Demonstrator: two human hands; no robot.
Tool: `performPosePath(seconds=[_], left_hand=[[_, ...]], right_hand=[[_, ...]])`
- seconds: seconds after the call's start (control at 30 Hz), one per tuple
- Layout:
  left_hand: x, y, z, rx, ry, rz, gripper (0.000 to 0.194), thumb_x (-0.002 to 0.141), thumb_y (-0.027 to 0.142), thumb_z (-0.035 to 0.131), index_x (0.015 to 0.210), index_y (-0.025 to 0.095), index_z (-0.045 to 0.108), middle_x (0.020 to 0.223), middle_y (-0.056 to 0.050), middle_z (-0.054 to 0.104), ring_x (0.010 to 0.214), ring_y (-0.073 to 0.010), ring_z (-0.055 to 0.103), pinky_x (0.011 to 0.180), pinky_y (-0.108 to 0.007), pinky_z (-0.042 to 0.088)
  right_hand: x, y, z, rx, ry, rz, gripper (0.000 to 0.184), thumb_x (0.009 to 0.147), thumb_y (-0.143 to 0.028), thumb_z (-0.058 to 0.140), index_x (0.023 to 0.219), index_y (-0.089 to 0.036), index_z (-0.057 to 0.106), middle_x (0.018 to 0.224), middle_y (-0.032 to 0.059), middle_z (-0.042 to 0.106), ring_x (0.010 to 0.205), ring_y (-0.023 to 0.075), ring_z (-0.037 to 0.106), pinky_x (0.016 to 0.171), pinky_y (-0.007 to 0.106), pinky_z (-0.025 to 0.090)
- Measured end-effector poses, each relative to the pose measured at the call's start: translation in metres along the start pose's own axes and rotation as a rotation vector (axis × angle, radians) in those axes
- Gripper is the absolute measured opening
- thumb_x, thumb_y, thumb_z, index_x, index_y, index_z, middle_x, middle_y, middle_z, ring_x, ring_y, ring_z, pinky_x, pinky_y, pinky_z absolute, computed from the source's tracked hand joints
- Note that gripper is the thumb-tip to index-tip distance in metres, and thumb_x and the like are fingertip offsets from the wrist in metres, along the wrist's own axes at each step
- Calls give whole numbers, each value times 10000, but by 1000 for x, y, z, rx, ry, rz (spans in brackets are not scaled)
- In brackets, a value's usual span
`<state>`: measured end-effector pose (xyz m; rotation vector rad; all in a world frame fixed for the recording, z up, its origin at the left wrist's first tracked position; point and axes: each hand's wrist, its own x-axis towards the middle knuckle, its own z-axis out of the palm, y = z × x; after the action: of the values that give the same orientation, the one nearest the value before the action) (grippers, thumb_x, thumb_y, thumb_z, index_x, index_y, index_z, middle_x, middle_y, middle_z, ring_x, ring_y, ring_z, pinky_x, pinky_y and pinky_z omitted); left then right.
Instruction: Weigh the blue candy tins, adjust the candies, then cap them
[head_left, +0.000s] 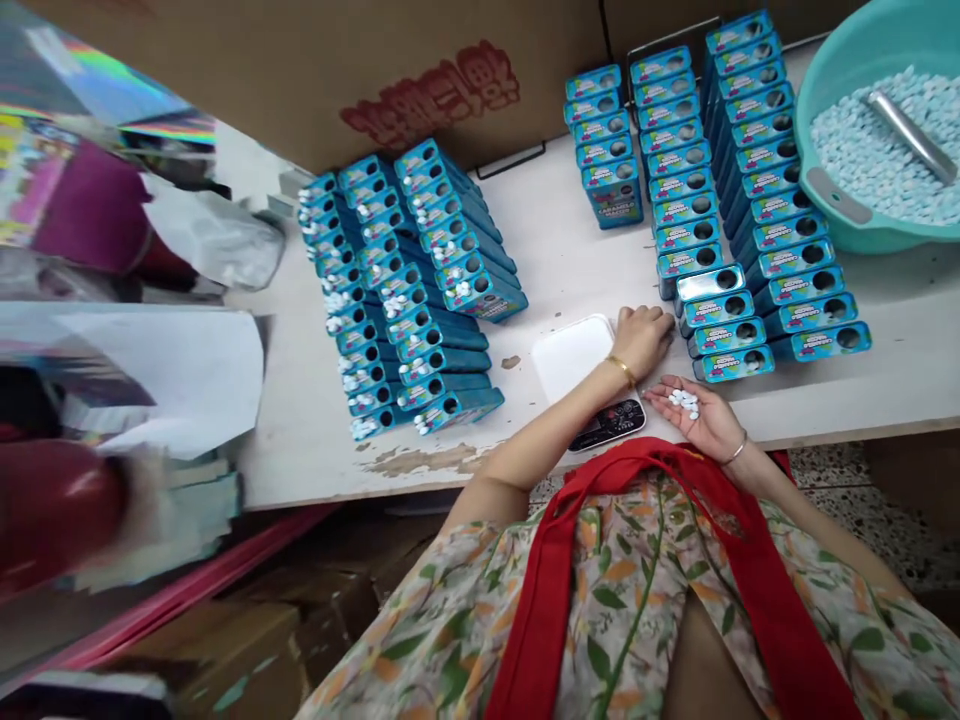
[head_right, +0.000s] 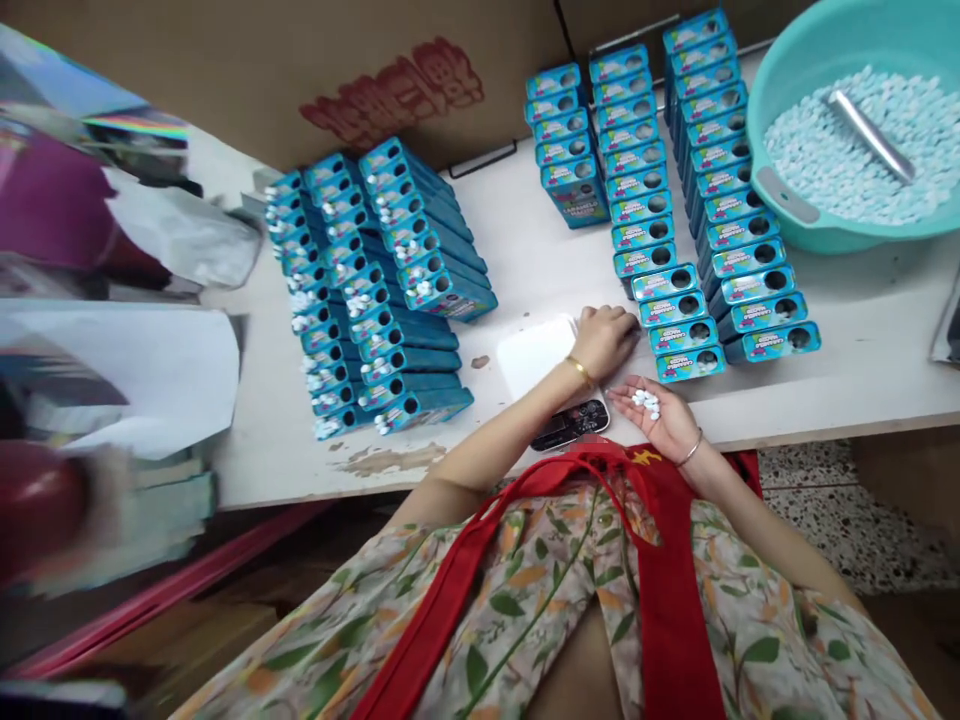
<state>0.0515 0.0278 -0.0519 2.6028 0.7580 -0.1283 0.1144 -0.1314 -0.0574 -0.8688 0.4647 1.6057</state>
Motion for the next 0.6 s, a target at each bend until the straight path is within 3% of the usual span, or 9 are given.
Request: performPosePath(seconds=[0.07,0.13,0.23,0.3,0.37,0.43,0.5,0.6], left_hand=[[-7,7,-7,-7,-13,34,195,941,221,503,1015,150,668,1044,-117,682,1023,-272,582,897,-437,341],[-25,10,-24,-59,-54,163,195,944,270,536,1044,168,669,1048,-85,686,1015,-247,591,914,-422,344],[-58,0,-53,-98,-66,338,321,955,404,560,1206,215,621,1177,-70,660,1077,-230,586,927,-392,361],[-76,-23,-71,-41,95,205,360,962,429,541,1248,216,586,1246,-98,627,1149,-251,556,946,-396,375],[-87,-57,-85,65,331,-110,325,956,411,538,1202,206,593,1258,-132,606,1194,-290,520,962,-424,385],[-90,-95,-93,182,480,-418,310,908,385,601,1159,203,606,1285,-162,574,1207,-343,493,965,-474,386],[-89,-128,-97,253,489,-580,305,859,341,650,1130,206,619,1326,-172,541,1217,-379,475,975,-520,378],[-85,-154,-97,289,424,-568,210,865,269,611,1066,212,637,1418,-145,491,1297,-379,417,1029,-557,347]], right_hand=[[-1,-1,1,17,0,-21,161,927,-164,526,925,-124,682,943,140,761,920,198,755,849,290,623],[-2,-1,3,59,-1,-53,187,939,-161,496,911,-149,681,927,102,765,892,182,753,834,306,632],[-4,-1,6,67,-17,-41,222,950,-152,472,922,-159,692,847,67,756,761,147,739,688,250,639],[-5,-1,7,11,-29,13,232,950,-147,473,933,-144,704,826,81,748,713,136,728,587,191,608],[-6,1,8,-33,-34,53,219,939,-143,492,921,-136,711,821,93,744,695,132,721,547,166,586],[-6,4,10,-50,-30,66,204,927,-141,509,910,-132,712,815,94,740,675,129,712,549,166,584],[-8,5,13,-64,-7,60,212,923,-135,501,901,-126,712,804,96,737,668,134,710,561,178,589],[-12,7,20,-77,38,45,263,949,-131,448,888,-115,703,778,97,732,640,133,705,550,180,582]])
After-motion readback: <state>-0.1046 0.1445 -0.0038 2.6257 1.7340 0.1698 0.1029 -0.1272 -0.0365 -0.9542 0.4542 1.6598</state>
